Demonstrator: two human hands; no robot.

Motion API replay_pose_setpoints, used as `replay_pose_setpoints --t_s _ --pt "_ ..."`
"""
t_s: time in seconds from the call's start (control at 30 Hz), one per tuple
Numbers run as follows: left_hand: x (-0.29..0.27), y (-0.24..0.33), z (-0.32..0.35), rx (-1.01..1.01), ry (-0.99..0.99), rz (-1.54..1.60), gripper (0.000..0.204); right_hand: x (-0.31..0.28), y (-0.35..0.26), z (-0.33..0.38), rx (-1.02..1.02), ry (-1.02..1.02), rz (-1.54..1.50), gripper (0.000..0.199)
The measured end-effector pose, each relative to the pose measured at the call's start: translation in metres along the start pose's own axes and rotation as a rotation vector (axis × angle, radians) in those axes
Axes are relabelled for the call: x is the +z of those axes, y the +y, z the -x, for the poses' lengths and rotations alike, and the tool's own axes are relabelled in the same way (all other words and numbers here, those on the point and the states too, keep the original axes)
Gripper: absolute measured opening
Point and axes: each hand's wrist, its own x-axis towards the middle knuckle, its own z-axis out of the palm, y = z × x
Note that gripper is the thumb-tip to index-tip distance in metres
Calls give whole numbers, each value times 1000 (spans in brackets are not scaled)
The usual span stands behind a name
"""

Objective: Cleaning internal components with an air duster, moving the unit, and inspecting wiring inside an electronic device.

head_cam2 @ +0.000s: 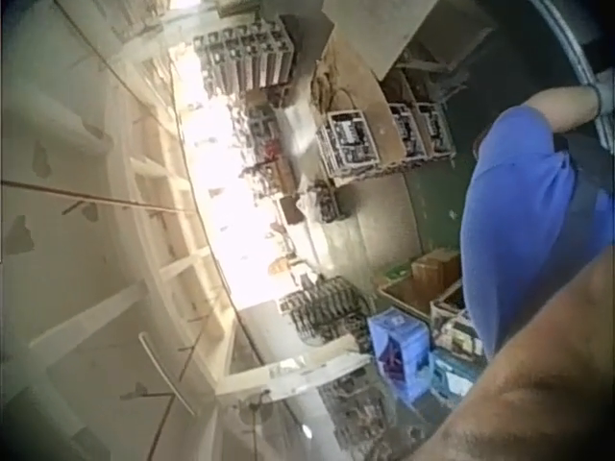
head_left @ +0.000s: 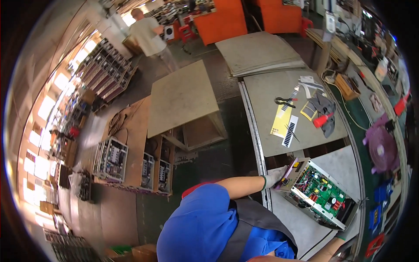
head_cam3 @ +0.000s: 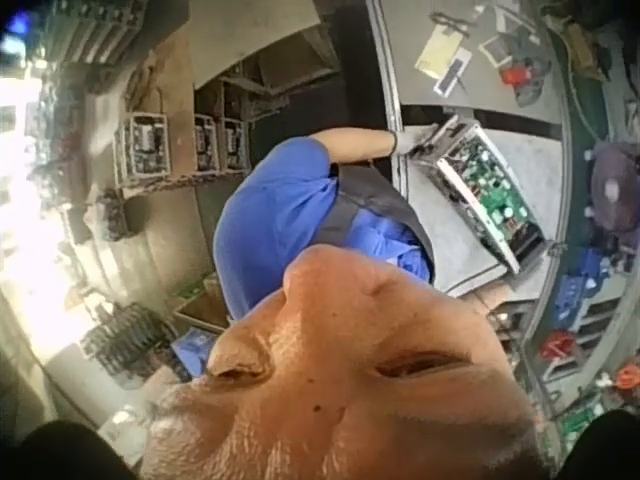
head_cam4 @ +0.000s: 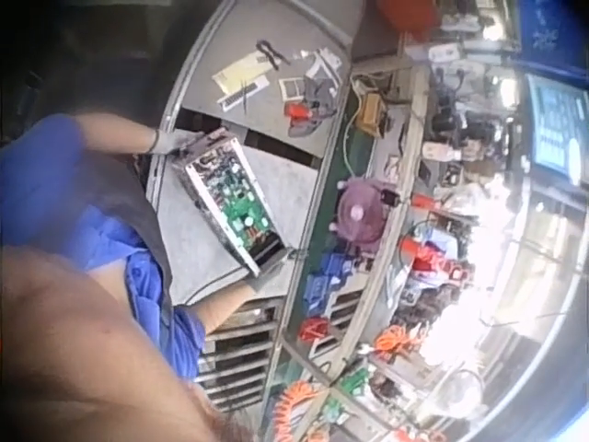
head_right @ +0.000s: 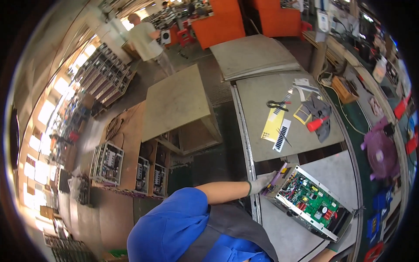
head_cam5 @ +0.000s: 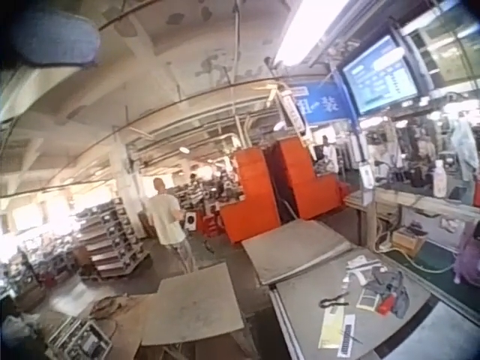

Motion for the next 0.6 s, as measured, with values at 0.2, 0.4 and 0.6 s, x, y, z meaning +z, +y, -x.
replay_pose_setpoints --t_s 0.2,0.4,0.6 --pt "12 27 45 -77 19 318 70 38 17 35 -65 40 196 50" --pt "-25 74 107 -134 92 115 60 133 32 123 -252 249 409 54" --pt "-160 127 93 -65 -464 422 60 429 42 163 -162 554 206 40"
